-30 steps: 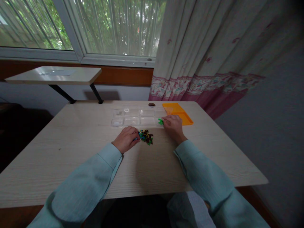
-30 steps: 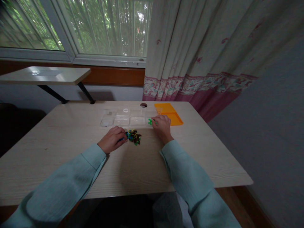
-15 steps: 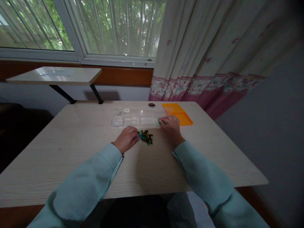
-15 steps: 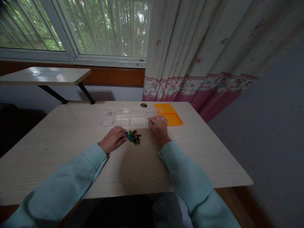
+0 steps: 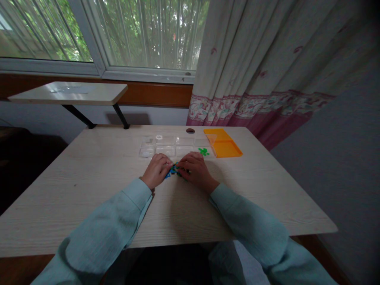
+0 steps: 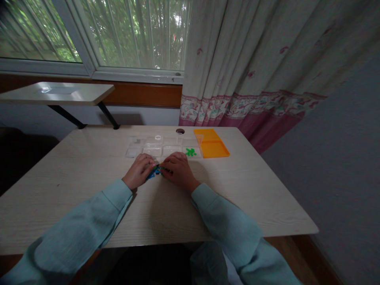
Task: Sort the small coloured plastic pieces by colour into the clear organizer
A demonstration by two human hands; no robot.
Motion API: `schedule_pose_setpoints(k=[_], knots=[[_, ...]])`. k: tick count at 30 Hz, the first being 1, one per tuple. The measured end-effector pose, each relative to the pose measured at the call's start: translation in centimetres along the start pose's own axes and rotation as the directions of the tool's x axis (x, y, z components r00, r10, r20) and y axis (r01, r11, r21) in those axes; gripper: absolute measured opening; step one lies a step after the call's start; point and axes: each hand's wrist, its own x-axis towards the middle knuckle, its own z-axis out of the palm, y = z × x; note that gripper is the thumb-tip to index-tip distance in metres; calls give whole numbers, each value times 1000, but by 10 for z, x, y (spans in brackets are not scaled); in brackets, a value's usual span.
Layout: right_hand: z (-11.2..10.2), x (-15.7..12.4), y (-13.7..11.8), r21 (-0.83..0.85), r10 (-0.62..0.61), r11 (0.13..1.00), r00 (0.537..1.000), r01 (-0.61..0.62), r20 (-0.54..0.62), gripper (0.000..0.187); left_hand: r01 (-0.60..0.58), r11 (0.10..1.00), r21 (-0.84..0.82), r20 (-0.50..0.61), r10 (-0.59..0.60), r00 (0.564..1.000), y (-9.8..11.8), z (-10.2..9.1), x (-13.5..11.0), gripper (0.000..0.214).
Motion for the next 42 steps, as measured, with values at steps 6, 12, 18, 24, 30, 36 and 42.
schedule_pose_setpoints(k=[6, 12, 18, 24, 30, 36, 42], knots=[[5, 3, -10, -47, 19, 999, 998, -22, -60, 23, 132, 964, -232, -84, -155, 984, 1, 6, 3, 25], [5, 7, -25, -83, 42, 995, 986, -56, -158, 19, 207, 910, -360, -2, -223, 975, 12, 5, 5, 29], [7, 4, -21, -110, 11, 993, 972, -38, -237, 14, 241, 890, -388, 21, -253, 967, 14, 5, 5, 33], [8, 2, -19, -89, 74, 992, 976, -94, -205, 15, 244, 890, -384, 18, -257, 966, 14, 6, 5, 31], [6, 2, -17, -62, 107, 991, 983, -117, -149, 14, 230, 904, -362, 9, -243, 970, 14, 5, 5, 33], [6, 3, -16, -66, 98, 992, 982, -110, -160, 13, 209, 910, -358, -2, -225, 974, 14, 5, 4, 32], [-8, 4, 6, -101, 157, 978, 960, -184, -231, 12, 213, 922, -324, -52, -242, 969, 9, 6, 4, 32]])
